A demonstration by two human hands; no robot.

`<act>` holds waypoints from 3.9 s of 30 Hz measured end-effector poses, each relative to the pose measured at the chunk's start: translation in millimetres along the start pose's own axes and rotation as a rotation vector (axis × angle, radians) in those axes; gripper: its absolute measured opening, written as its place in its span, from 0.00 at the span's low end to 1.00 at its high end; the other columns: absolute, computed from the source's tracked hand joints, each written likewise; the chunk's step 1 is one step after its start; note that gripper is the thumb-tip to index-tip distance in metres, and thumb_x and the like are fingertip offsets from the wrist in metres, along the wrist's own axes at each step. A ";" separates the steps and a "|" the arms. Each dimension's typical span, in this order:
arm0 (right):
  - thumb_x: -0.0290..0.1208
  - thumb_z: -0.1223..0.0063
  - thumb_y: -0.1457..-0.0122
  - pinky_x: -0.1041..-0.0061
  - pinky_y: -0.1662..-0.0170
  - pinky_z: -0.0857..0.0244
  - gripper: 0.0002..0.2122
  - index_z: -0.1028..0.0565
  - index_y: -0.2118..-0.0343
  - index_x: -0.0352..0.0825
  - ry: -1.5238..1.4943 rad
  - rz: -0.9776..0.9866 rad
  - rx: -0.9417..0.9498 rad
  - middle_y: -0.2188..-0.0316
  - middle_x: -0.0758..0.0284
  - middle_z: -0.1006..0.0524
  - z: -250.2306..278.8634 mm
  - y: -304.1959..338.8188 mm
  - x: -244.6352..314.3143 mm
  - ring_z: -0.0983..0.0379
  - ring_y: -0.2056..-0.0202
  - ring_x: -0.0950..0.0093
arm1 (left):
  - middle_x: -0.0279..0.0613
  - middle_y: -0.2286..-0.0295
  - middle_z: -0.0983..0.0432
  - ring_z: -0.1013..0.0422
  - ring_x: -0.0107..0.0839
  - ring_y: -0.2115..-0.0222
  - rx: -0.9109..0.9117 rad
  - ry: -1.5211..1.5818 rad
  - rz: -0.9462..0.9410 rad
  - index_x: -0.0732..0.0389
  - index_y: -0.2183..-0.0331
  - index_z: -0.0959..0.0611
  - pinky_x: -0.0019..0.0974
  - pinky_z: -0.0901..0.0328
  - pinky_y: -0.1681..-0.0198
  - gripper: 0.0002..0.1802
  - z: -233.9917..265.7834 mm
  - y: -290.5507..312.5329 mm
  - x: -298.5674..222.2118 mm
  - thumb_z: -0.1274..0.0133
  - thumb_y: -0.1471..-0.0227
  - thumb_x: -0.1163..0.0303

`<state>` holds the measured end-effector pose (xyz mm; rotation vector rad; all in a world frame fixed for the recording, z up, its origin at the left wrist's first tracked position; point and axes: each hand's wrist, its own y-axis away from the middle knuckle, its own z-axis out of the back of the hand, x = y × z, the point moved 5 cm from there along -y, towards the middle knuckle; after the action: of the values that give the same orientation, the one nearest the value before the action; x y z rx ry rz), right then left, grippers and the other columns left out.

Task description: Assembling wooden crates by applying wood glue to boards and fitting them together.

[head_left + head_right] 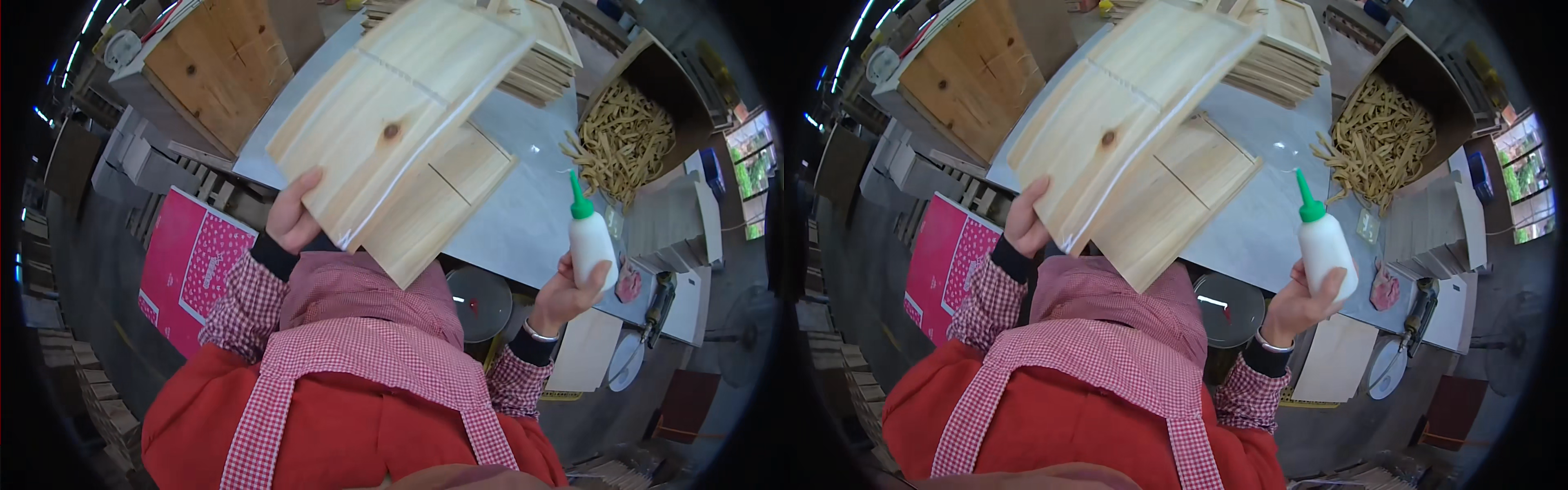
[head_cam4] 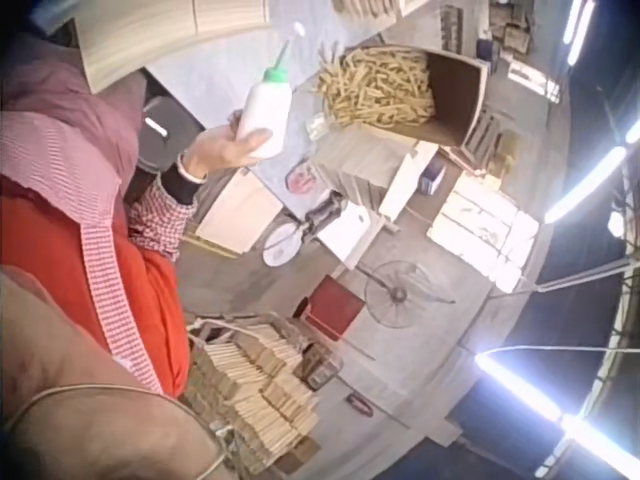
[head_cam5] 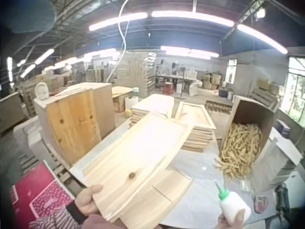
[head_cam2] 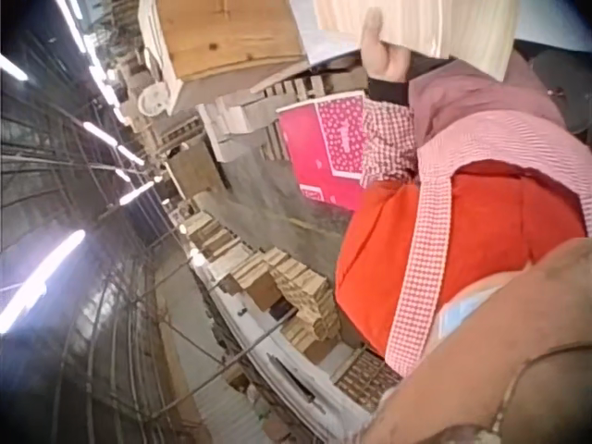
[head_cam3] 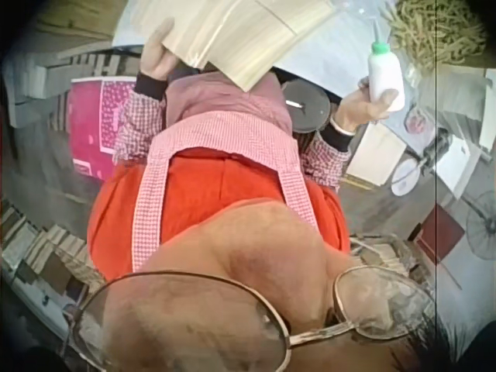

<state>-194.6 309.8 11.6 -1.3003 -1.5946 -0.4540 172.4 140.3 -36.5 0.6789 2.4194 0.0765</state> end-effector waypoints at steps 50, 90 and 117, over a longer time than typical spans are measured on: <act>0.31 0.38 0.50 0.75 0.69 0.32 0.17 0.30 0.60 0.32 0.789 0.319 0.760 0.72 0.64 0.26 -40.8 0.0 -49.4 0.28 0.73 0.73 | 0.55 0.50 0.35 0.34 0.42 0.48 -0.104 -0.055 0.437 0.69 0.46 0.41 0.47 0.38 0.43 0.28 44.6 3.8 120.9 0.50 0.42 0.68; 0.36 0.39 0.47 0.84 0.82 0.39 0.16 0.30 0.63 0.29 0.368 -0.298 0.387 0.72 0.67 0.27 -21.9 -6.8 -65.1 0.32 0.78 0.83 | 0.55 0.45 0.40 0.40 0.44 0.44 -0.068 0.146 0.365 0.65 0.42 0.45 0.50 0.40 0.42 0.30 19.4 -15.5 102.0 0.55 0.41 0.68; 0.43 0.47 0.45 0.79 0.75 0.37 0.21 0.33 0.55 0.32 0.113 -0.097 0.253 0.68 0.65 0.30 11.2 52.0 -8.8 0.32 0.71 0.78 | 0.50 0.44 0.41 0.41 0.40 0.43 0.105 0.040 0.309 0.65 0.42 0.42 0.45 0.46 0.39 0.29 -8.5 -12.9 87.8 0.53 0.43 0.75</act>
<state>-154.0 332.3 -15.7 -0.9940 -1.5684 -0.3652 102.2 173.0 -80.7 1.1045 2.3494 0.0901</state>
